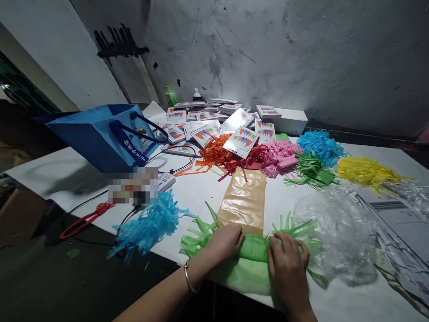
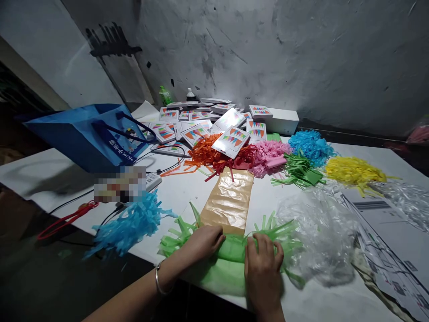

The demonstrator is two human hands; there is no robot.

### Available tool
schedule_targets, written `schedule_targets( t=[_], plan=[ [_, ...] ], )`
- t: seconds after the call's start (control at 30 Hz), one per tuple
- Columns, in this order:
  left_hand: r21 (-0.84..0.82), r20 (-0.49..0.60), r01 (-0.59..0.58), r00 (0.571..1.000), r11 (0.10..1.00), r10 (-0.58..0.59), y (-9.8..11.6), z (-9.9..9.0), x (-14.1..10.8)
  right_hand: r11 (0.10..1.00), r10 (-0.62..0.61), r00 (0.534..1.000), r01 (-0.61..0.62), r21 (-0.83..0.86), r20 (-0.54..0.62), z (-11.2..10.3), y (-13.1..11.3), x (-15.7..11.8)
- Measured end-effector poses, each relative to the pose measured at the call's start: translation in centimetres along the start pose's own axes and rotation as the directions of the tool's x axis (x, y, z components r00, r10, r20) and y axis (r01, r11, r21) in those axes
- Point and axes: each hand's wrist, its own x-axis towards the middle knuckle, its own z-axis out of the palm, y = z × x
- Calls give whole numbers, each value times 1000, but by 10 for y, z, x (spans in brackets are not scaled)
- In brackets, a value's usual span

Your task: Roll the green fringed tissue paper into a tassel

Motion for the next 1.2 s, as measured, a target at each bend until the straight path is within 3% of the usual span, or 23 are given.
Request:
schedule_targets(
  t=[0.13,0.23,0.37,0.43,0.5,0.57,0.77,0.87,0.93,1.07,1.2],
  plan=[
    [0,-35,-15,999,1000,15,-2,4,3,921,-342,936,351,171,-81,6,-2,-9],
    [-8,-90,-22,996,1000,21,-8,-1,-1,908,-380,923,385,165,-62,15,-2,-11],
    [-2,-249,-19,968,1000,18,-12,-11,-19,926,-314,947,320,200,-63,17,-4,-8],
    [35,-354,-163,921,986,164,-10,-8,-29,932,-268,960,279,232,-78,13,-6,-6],
    [129,-443,-368,809,921,386,-7,3,-36,929,-246,966,259,265,-82,8,-9,-7],
    [203,-491,-488,699,849,519,-5,17,-38,924,-251,966,259,280,-64,6,-11,-8],
    [192,-510,-542,658,818,555,-19,41,-40,922,-294,954,299,246,-59,12,-3,-21],
    [183,-496,-539,672,822,550,-25,44,-47,923,-272,961,276,269,-56,10,5,-28],
    [142,-507,-503,703,853,499,-24,44,-52,925,-227,973,228,303,-37,9,7,-30],
    [48,-483,-326,820,944,308,-14,37,-53,957,-55,998,59,286,-20,8,2,-23],
    [39,-351,-100,930,994,108,-4,23,-47,985,86,996,-85,151,-2,12,-6,-13]
  ],
)
